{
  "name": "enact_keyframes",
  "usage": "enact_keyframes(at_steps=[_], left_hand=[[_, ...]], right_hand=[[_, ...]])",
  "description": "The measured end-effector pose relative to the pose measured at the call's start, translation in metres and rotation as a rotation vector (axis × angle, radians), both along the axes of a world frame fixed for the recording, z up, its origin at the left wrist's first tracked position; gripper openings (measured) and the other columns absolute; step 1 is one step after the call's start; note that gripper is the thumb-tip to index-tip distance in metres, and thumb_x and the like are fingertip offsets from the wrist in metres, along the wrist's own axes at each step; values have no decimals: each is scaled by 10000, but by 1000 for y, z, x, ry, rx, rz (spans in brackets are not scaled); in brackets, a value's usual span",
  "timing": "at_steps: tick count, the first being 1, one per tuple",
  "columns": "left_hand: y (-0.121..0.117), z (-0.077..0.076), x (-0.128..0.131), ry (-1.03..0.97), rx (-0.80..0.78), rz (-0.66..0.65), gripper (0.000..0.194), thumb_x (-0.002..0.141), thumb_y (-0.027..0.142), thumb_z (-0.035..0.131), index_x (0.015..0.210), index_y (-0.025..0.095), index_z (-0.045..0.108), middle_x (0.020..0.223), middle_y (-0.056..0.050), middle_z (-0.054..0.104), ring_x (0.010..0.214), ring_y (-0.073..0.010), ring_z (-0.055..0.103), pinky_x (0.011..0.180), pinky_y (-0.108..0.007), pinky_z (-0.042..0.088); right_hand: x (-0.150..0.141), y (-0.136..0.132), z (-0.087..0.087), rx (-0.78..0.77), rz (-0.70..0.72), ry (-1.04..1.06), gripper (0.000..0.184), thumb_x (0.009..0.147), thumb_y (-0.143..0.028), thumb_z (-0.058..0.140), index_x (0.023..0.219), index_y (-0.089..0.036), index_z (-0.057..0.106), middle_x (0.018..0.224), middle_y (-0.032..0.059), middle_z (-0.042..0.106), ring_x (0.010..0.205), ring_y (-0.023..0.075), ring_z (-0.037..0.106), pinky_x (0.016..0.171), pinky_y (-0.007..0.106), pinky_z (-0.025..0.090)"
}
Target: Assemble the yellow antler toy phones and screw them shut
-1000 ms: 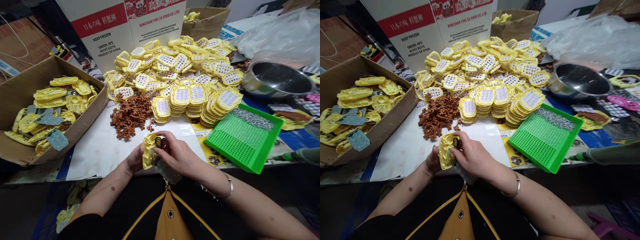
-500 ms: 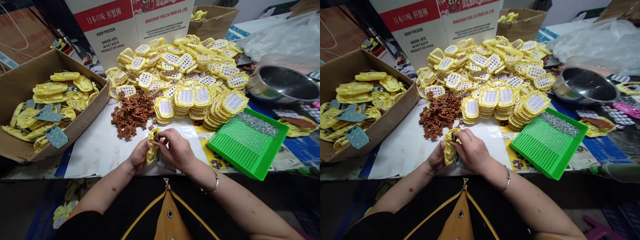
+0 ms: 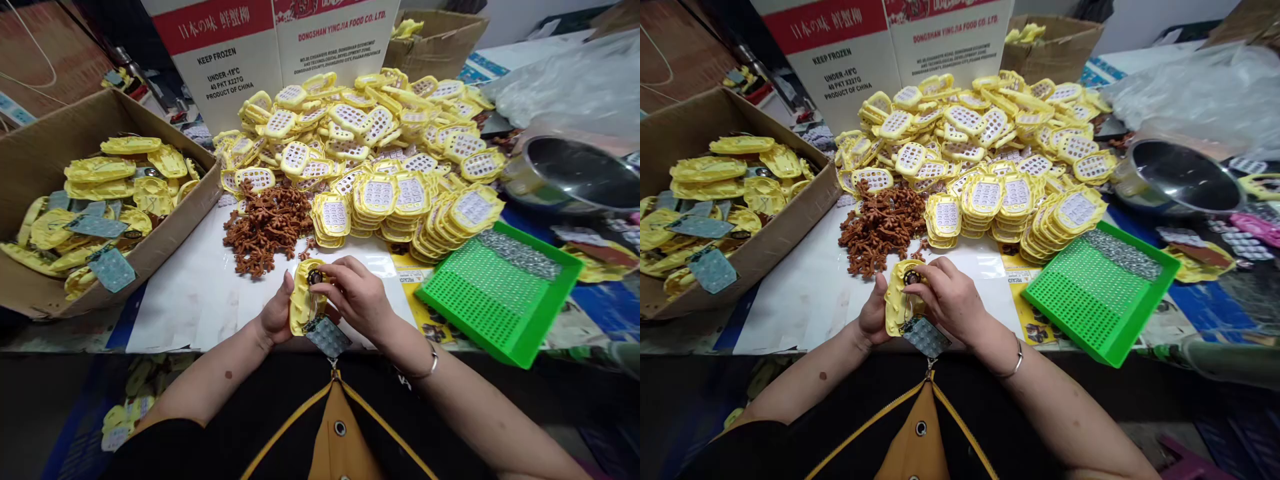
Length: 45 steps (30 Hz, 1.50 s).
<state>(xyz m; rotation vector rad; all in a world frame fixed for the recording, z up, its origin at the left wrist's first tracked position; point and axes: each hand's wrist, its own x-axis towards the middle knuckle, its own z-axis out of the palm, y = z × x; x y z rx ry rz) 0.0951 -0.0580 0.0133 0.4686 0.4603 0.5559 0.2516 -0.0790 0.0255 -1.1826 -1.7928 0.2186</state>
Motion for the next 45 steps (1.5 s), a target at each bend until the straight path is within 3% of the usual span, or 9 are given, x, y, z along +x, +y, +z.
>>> enact_keyframes(at_steps=[4, 11, 16, 20, 28, 34, 38, 41, 45], left_hand=[[1, -5, -3, -7, -21, -38, 765, 638, 752, 615, 1064, 118, 663, 1009, -153, 720, 1088, -371, 617, 915, -457, 470], [-1, -3, 1, 15, -4, -17, 758, 637, 747, 621, 1075, 131, 666, 970, -141, 727, 1017, -350, 650, 872, -430, 484], [-2, -2, 2, 36, -16, 17, 756, 648, 718, 643, 1137, 142, 639, 1037, -134, 713, 1068, -341, 628, 918, -435, 463], [-2, -4, 1, 67, -12, 33, 761, 643, 696, 668, 1177, 156, 618, 1089, -128, 700, 1112, -331, 607, 941, -428, 455], [-2, -6, -3, 153, 75, 3, 647, 678, 666, 662, 1066, 148, 667, 977, -119, 724, 1045, -325, 639, 886, -415, 483], [2, 2, -11, 163, 192, 95, 452, 741, 449, 721, 1088, 166, 658, 1069, -96, 705, 1094, -285, 617, 921, -363, 466], [4, 8, -12, 157, 95, 145, 428, 700, 402, 756, 1031, 143, 674, 966, -97, 722, 1031, -293, 646, 922, -387, 476], [4, 11, -5, 208, 44, 218, 347, 658, 344, 791, 918, 139, 688, 829, -63, 721, 864, -243, 686, 835, -348, 515], [5, 15, 1, 355, 98, 333, 311, 629, 264, 820, 878, 133, 686, 757, -28, 709, 665, -150, 656, 692, -269, 518]], right_hand=[[4, -3, -3, 28, 30, -74, 311, 917, -162, 494, 1226, -185, 524, 916, 78, 623, 789, 161, 632, 672, 275, 549], [7, -8, -3, 22, -1, -176, 229, 910, -218, 521, 1130, -196, 581, 925, 77, 603, 752, 155, 626, 609, 266, 542], [6, -10, -2, 57, -85, -154, 134, 906, -206, 532, 1009, -188, 615, 872, 62, 584, 739, 140, 612, 611, 245, 537], [3, -10, 0, 135, -150, -270, 161, 917, -198, 507, 1025, -162, 621, 847, 76, 617, 711, 146, 620, 580, 238, 527], [9, -7, 2, 165, -67, -414, 175, 879, -155, 494, 997, -151, 624, 881, 96, 649, 710, 173, 583, 566, 271, 479], [5, -4, -1, 113, -68, -271, 169, 886, -155, 513, 994, -168, 643, 878, 87, 631, 754, 170, 571, 644, 281, 492], [3, -3, -5, 128, -55, -318, 266, 892, -174, 508, 1132, -179, 624, 983, 119, 630, 859, 218, 577, 724, 354, 507], [1, -3, -10, 100, -4, -325, 300, 902, -173, 479, 1172, -184, 608, 1036, 139, 612, 920, 248, 579, 753, 407, 520], [1, -6, -19, 18, 119, 5, 394, 896, -207, 519, 1289, -231, 506, 1126, 130, 564, 1050, 235, 570, 852, 413, 536]])
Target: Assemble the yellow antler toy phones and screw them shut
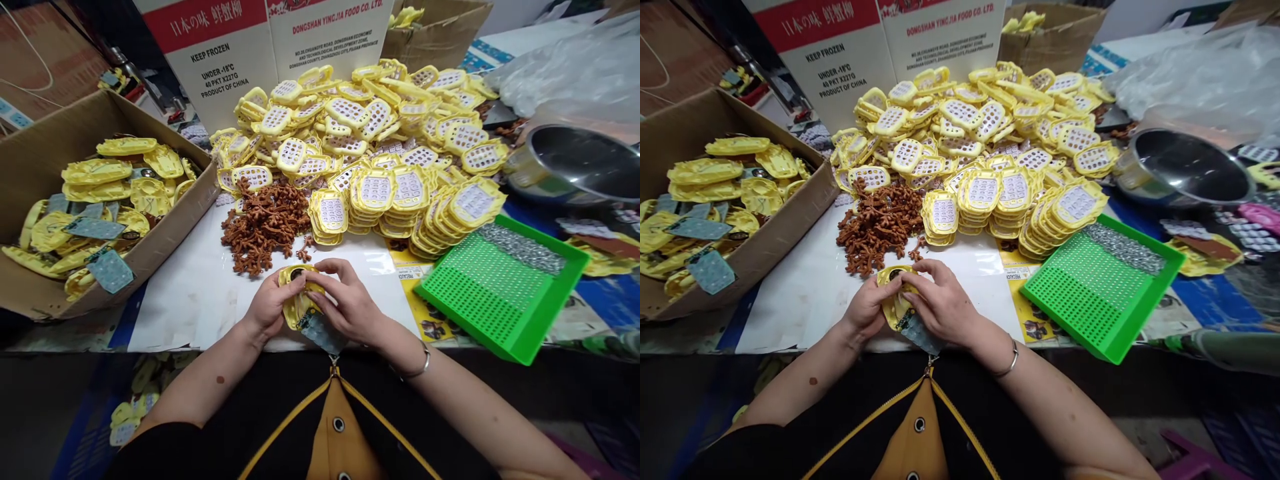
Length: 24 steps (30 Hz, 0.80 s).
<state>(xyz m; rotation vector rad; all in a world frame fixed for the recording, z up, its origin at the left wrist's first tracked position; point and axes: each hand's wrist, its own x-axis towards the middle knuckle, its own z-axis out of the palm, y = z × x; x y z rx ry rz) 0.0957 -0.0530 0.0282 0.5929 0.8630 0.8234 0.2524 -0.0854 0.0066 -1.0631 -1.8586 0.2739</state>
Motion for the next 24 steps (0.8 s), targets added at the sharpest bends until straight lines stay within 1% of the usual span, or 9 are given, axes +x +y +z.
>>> enact_keyframes(at_steps=[3, 6, 8, 10, 12, 14, 17, 21, 24], left_hand=[[6, 5, -3, 65, 96, 65, 347, 612, 307, 832, 878, 139, 685, 772, -34, 716, 698, -169, 657, 716, -292, 516], [17, 7, -9, 122, 185, 125, 375, 612, 338, 828, 906, 155, 685, 814, -37, 722, 751, -183, 660, 746, -306, 510], [25, 6, -12, 192, 209, 151, 387, 603, 329, 830, 913, 153, 679, 803, -31, 716, 727, -172, 651, 726, -300, 506], [29, 1, -14, 254, 173, 131, 386, 580, 299, 836, 891, 144, 667, 753, -18, 701, 662, -155, 631, 681, -292, 501], [29, -6, -14, 278, 93, 64, 360, 565, 266, 833, 849, 137, 654, 693, -7, 680, 598, -142, 607, 631, -283, 488], [24, -12, -13, 255, 16, -14, 328, 563, 242, 825, 815, 131, 647, 669, -9, 673, 574, -139, 599, 606, -275, 477], [14, -19, -12, 142, -86, -94, 323, 589, 279, 817, 824, 117, 666, 723, -45, 699, 627, -158, 630, 654, -285, 496], [3, -20, -15, -15, -173, -215, 529, 625, 544, 770, 925, 120, 672, 797, -90, 714, 706, -205, 667, 712, -331, 528], [-1, -17, -14, 53, -79, -252, 517, 556, 389, 861, 947, 133, 640, 805, -65, 705, 680, -183, 663, 664, -303, 530]], right_hand=[[5, -7, -9, -221, 90, 297, 723, 834, -307, 642, 1450, -280, 265, 1230, 130, 537, 1098, 230, 573, 886, 423, 533], [13, -17, -12, -630, 331, 316, 843, 821, -335, 663, 1491, -261, 157, 1026, 72, 641, 889, 177, 643, 783, 363, 557], [18, -23, -7, -822, 500, 297, 618, 874, -313, 591, 1432, -236, 337, 869, 26, 657, 739, 128, 629, 689, 289, 548], [23, -24, 3, -877, 601, 334, 327, 909, -324, 534, 1206, -201, 594, 839, 30, 660, 716, 112, 619, 670, 261, 535], [29, -22, 16, -865, 704, 443, 294, 867, -404, 597, 1032, -174, 674, 906, 59, 675, 805, 137, 646, 748, 295, 544], [32, -16, 26, -840, 743, 596, 417, 764, -461, 709, 1065, -178, 655, 999, 78, 678, 907, 173, 662, 834, 346, 543], [29, -3, 34, -747, 525, 765, 382, 701, -386, 785, 1007, -203, 645, 950, 44, 682, 855, 146, 666, 797, 318, 558], [16, 16, 29, -641, 152, 844, 273, 704, -396, 770, 791, -193, 610, 661, -27, 626, 527, 83, 563, 493, 220, 504], [9, 25, 23, -661, 13, 897, 337, 690, -458, 759, 754, -194, 561, 548, -62, 568, 416, 69, 499, 382, 193, 422]])
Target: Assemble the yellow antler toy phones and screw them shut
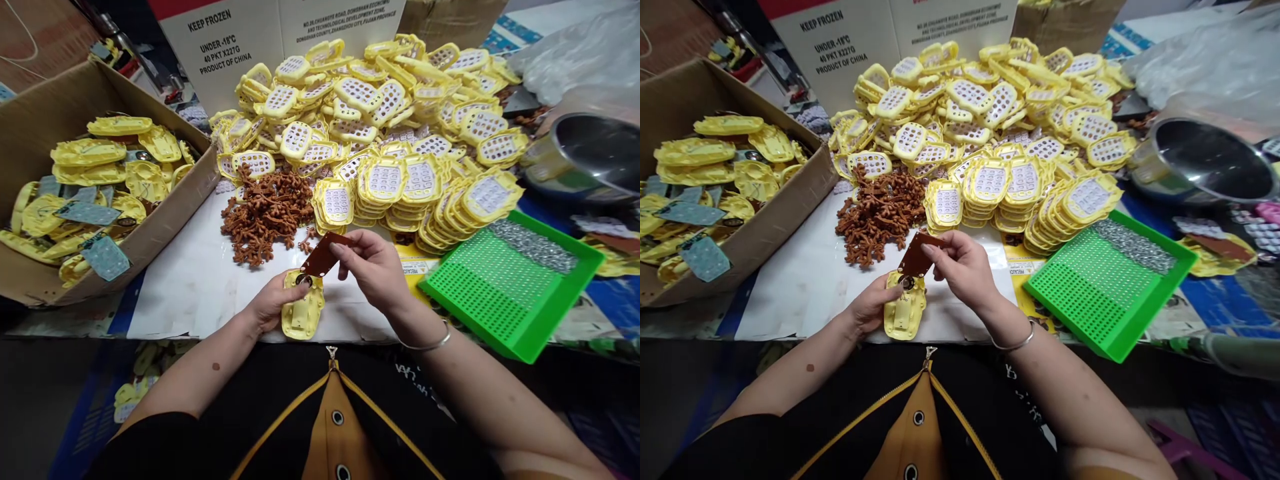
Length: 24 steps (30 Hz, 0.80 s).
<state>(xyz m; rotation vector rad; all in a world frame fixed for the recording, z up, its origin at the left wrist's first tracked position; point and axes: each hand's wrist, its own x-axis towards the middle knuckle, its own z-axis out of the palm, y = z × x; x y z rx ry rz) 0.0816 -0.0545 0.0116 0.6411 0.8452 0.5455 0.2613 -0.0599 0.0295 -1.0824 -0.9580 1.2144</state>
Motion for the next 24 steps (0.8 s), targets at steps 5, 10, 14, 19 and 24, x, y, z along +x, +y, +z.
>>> enact_keyframes(at_steps=[5, 10, 14, 19, 24], left_hand=[[-2, 2, 5, 137, 38, 6, 378, 636, 302, 815, 906, 125, 619, 743, -56, 697, 614, -175, 652, 610, -312, 531], [-1, -2, 2, 105, -22, -31, 335, 665, 296, 789, 913, 127, 642, 786, -85, 718, 672, -202, 673, 644, -328, 536], [0, -3, 0, 88, -43, -66, 308, 689, 299, 777, 908, 119, 657, 824, -95, 722, 710, -207, 677, 688, -337, 529], [1, -1, 1, 98, -13, -46, 303, 677, 260, 777, 923, 136, 650, 805, -60, 714, 714, -191, 664, 701, -325, 512], [2, -1, 0, 122, -36, -43, 302, 638, 199, 755, 913, 121, 658, 839, -76, 717, 749, -210, 664, 732, -338, 501]], right_hand=[[-2, 4, -6, -43, -49, -91, 381, 736, -539, 683, 731, -201, 507, 490, -81, 504, 356, 63, 432, 334, 192, 340], [6, -1, -15, 134, -195, -533, 297, 821, -425, 620, 668, -190, 523, 577, -39, 510, 514, 77, 441, 471, 217, 368], [6, -7, -23, 102, -170, -529, 217, 810, -373, 639, 758, -198, 522, 640, -30, 564, 547, 95, 500, 499, 228, 413], [1, -13, -22, 271, -132, -582, 162, 783, -267, 664, 780, -208, 514, 654, -43, 562, 554, 90, 518, 524, 224, 449], [2, -14, -21, 304, -138, -640, 183, 803, -260, 644, 773, -222, 467, 651, -51, 550, 541, 83, 496, 496, 209, 424]])
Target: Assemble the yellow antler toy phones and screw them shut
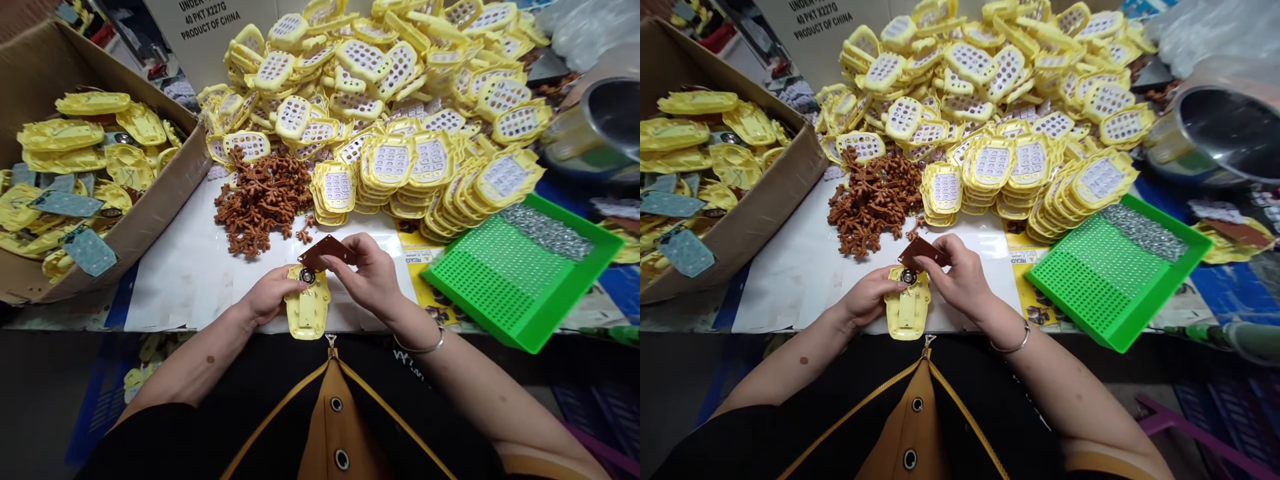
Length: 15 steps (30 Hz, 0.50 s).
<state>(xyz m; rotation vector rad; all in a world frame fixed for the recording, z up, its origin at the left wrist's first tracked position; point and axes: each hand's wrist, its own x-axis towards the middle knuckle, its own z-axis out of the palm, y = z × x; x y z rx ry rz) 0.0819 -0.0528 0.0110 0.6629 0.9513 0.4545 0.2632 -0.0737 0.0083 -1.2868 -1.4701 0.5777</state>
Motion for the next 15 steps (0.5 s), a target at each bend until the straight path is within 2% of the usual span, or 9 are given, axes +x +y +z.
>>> enact_keyframes(at_steps=[5, 9, 15], left_hand=[[-2, -1, -1, -3, 19, 7, 299, 628, 160, 743, 914, 142, 660, 795, -39, 702, 726, -185, 647, 718, -311, 485], [-2, 1, -4, 9, 7, -46, 298, 655, 188, 755, 931, 148, 653, 815, -48, 709, 727, -183, 652, 727, -311, 479], [-3, 2, -3, -12, 24, -86, 278, 661, 222, 773, 900, 135, 660, 796, -54, 703, 711, -175, 650, 707, -301, 487]], right_hand=[[1, -2, -2, -29, 34, 11, 177, 810, -277, 630, 785, -223, 464, 649, -52, 538, 548, 86, 504, 494, 208, 431], [1, -5, -1, -52, 42, 45, 173, 805, -274, 632, 782, -221, 470, 644, -55, 527, 543, 82, 489, 498, 207, 437], [1, -8, -3, -35, 68, 15, 189, 803, -238, 637, 744, -215, 459, 612, -71, 470, 522, 69, 434, 481, 189, 388]])
